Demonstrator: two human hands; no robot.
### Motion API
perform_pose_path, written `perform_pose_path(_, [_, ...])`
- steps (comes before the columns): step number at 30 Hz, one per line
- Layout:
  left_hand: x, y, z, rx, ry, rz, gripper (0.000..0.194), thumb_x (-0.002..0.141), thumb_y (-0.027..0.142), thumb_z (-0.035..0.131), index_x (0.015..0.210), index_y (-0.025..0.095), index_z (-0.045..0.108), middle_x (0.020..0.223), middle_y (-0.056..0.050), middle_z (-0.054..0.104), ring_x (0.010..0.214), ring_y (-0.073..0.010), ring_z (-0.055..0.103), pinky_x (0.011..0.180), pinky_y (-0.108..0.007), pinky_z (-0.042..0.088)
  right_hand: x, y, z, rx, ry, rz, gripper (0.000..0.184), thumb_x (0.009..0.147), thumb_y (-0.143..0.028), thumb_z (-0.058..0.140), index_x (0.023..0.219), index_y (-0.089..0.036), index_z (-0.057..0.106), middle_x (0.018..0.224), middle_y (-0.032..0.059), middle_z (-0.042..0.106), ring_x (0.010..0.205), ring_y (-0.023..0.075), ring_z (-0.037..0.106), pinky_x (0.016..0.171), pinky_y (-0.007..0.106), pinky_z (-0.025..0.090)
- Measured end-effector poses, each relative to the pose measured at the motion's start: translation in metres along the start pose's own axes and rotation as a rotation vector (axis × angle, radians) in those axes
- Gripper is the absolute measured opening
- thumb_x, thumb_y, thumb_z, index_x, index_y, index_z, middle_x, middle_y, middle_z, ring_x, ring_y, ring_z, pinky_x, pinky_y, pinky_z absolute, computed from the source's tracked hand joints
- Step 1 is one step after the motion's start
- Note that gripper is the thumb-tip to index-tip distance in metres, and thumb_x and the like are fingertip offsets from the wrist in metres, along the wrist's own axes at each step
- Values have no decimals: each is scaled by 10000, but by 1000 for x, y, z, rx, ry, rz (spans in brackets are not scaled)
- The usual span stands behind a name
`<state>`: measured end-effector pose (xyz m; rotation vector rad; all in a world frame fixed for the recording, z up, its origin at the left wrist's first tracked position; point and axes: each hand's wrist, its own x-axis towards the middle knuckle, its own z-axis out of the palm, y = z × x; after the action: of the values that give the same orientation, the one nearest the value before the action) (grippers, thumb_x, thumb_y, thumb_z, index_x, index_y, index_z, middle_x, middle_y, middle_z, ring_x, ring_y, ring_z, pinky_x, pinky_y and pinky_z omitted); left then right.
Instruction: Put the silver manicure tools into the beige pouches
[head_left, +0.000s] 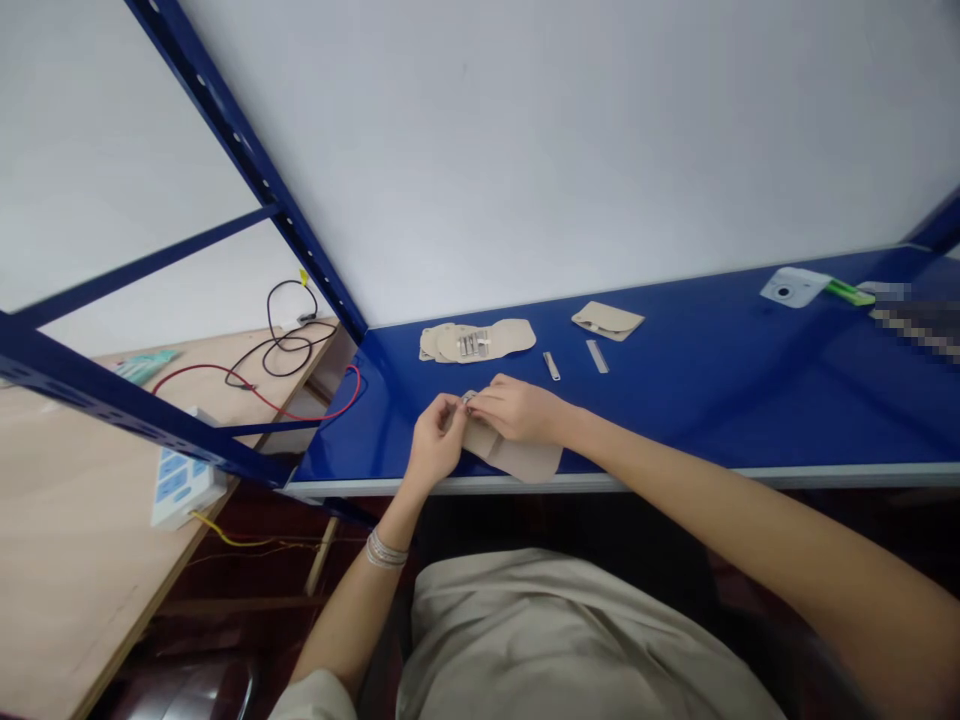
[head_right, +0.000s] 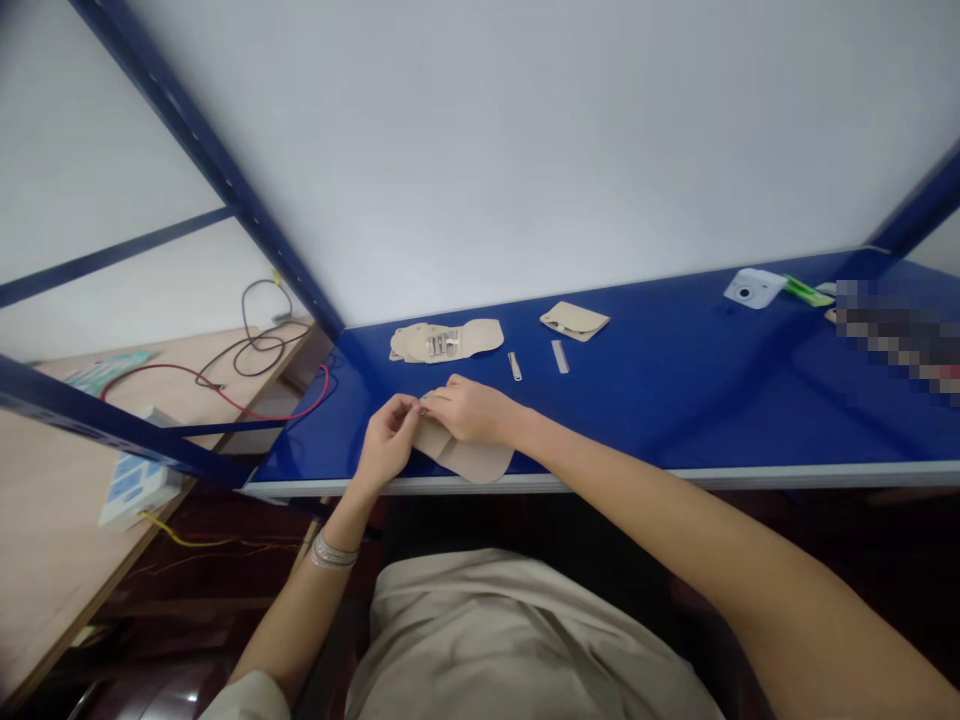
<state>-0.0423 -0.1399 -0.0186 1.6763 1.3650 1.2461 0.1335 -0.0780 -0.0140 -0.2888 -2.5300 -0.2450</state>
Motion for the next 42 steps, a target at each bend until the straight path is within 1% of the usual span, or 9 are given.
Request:
perform_pose_path(4, [0, -2, -1, -6, -3, 0, 214, 891, 371, 525, 831, 166, 539, 741, 0, 562, 667, -113, 493, 604, -194, 380, 0, -1, 1, 1, 6, 15, 273, 956, -102, 329, 945, -98, 602, 884, 121, 675, 772, 190, 598, 721, 340, 408])
perform_pose_path(9, [1, -6, -1, -28, 6, -4, 226, 885, 384, 535, 834, 164, 538, 745, -5, 563, 664, -115, 502, 604, -199, 392, 2, -2, -3, 56, 47, 102, 287, 982, -174, 327, 1007, -104, 604, 962, 136, 688, 785, 201, 617, 708, 353, 412])
perform_pose_path(14, [0, -4, 0, 12, 20, 11, 205, 885, 363, 531, 830, 165, 539, 739, 1, 564, 657, -110, 497, 605, -199, 391, 3, -4, -9, 134, 48, 113, 247, 958, -183, 366, 970, -125, 606, 972, 130, 689, 863, 218, 623, 753, 369, 409])
perform_pose_path(18, [-1, 3, -1, 101, 13, 35, 190, 889, 340, 512, 827, 165, 549, 740, 1, 570, 666, -117, 506, 609, -203, 388, 3, -5, -14, 327, 32, 228, 150, 905, -216, 475, 932, -154, 610, 1004, 101, 675, 903, 206, 613, 790, 354, 418])
perform_pose_path(21, [-1, 6, -2, 139, 0, 51, 184, 893, 328, 504, 831, 163, 556, 752, -4, 581, 687, -124, 514, 636, -210, 397, 2, -4, -14, 500, 25, 313, 149, 900, -268, 524, 919, -174, 638, 983, 76, 674, 933, 194, 606, 822, 338, 428])
perform_pose_path(28, [-3, 3, -1, 163, -31, 60, 176, 885, 334, 522, 842, 168, 564, 749, 1, 577, 670, -122, 504, 629, -206, 390, 2, 0, -10, 725, -5, 555, 248, 864, -396, 591, 822, -179, 705, 871, 56, 683, 777, 161, 614, 724, 286, 453])
perform_pose_path(37, [-3, 4, 1, 159, -20, 47, 175, 871, 343, 522, 822, 178, 553, 715, 1, 560, 619, -124, 481, 594, -207, 377, 6, 3, -15, 869, -86, 673, 248, 790, -386, 638, 723, -152, 686, 770, 46, 689, 710, 161, 604, 666, 276, 462])
perform_pose_path(40, [-3, 4, 1, 168, -21, 56, 168, 879, 333, 514, 833, 178, 560, 726, 1, 570, 624, -122, 491, 603, -209, 384, 6, 3, -14, 933, -59, 703, 221, 772, -364, 659, 833, -152, 666, 792, 45, 686, 728, 162, 615, 665, 275, 479])
perform_pose_path(42, [-3, 4, 0, 169, -31, 59, 160, 885, 323, 507, 853, 178, 565, 736, 2, 576, 624, -119, 494, 609, -210, 391, 6, 3, -13, 979, -36, 715, 285, 761, -347, 676, 967, -155, 632, 833, 52, 685, 746, 163, 626, 670, 281, 496])
